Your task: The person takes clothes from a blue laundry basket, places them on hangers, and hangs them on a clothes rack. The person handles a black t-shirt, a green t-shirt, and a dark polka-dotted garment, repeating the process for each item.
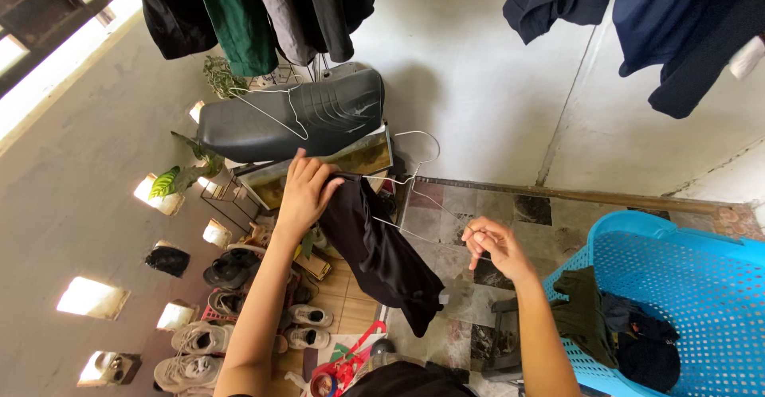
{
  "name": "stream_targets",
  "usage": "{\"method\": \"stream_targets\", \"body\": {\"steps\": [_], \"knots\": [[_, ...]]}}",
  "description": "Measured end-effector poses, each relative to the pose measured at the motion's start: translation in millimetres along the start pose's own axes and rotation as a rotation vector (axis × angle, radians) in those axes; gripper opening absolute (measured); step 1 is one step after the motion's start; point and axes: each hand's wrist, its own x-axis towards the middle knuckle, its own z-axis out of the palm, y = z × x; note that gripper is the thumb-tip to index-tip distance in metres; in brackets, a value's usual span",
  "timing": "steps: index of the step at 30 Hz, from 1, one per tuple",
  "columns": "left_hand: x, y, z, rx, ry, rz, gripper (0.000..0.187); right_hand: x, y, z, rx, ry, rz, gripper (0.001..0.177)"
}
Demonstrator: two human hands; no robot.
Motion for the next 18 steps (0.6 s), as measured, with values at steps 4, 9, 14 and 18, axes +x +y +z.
{"method": "stream_targets", "body": {"steps": [4, 9, 14, 18], "knots": [[5, -21, 1, -0.074, -0.017, -0.037, 0.020, 41, -49, 11, -0.479, 0.119, 0.112, 0.018], [25, -29, -1, -0.048, 0.141, -0.058, 0.017, 81, -88, 59, -1.421, 0.523, -0.474, 0.034], [50, -36, -1, -0.080, 0.186, -0.107, 0.017, 111, -15, 97, -1.064, 0.337, -0.341, 0.028], [65, -34, -1, -0.112, 0.198, -0.105, 0.019, 143, 13, 135, -0.735, 0.153, -0.101, 0.039]]}}
